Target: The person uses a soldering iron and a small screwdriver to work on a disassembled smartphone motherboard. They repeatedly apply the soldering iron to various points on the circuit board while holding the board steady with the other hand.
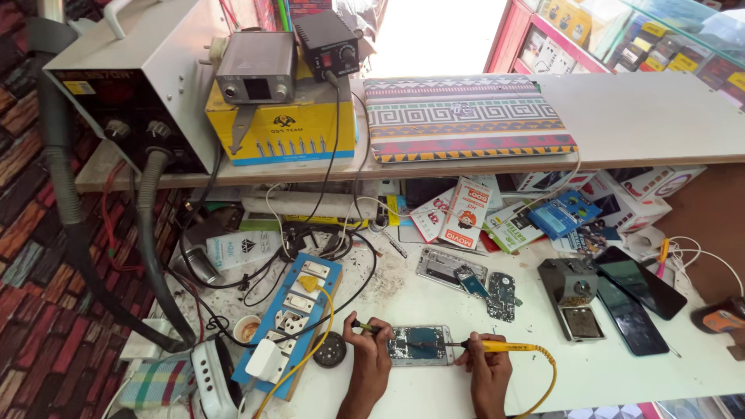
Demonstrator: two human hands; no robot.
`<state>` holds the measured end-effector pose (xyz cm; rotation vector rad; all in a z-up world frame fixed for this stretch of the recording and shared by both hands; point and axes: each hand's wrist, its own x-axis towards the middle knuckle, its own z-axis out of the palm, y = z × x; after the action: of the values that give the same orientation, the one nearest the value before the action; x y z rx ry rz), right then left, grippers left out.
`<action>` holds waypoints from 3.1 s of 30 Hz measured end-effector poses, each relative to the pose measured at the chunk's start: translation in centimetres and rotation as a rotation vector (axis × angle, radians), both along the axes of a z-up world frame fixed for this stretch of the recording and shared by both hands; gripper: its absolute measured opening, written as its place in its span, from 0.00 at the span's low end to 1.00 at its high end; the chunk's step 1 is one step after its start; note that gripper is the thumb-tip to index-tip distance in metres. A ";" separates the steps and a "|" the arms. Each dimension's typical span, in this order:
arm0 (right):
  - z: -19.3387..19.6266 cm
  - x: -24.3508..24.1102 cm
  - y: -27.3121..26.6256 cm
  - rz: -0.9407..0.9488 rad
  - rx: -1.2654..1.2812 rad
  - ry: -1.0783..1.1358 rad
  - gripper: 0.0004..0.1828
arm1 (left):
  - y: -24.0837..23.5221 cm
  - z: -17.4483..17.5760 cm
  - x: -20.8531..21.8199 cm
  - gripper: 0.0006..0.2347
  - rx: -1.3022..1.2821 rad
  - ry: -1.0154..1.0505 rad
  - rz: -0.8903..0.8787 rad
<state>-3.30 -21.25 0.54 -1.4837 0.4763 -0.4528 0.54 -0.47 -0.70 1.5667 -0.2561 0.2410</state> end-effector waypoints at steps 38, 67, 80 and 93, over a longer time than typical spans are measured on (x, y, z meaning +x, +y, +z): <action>1.8 -0.8 -1.2 -0.175 0.022 -0.375 0.14 | -3.4 4.5 0.7 0.23 -0.141 0.211 0.392; 0.4 -0.4 -2.5 -0.292 0.237 -0.327 0.19 | -10.3 3.5 3.7 0.19 -0.620 0.112 0.391; -0.4 -0.5 -3.3 -0.402 0.395 -0.316 0.22 | -10.4 5.3 4.6 0.18 -0.090 0.084 0.485; -0.2 -0.9 -3.0 -0.349 0.352 -0.323 0.22 | -9.4 2.9 3.3 0.18 -0.222 0.037 0.213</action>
<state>-4.16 -24.26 0.34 -0.9666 0.5269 -0.8240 3.86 -9.89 2.18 1.3759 -0.0303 0.3931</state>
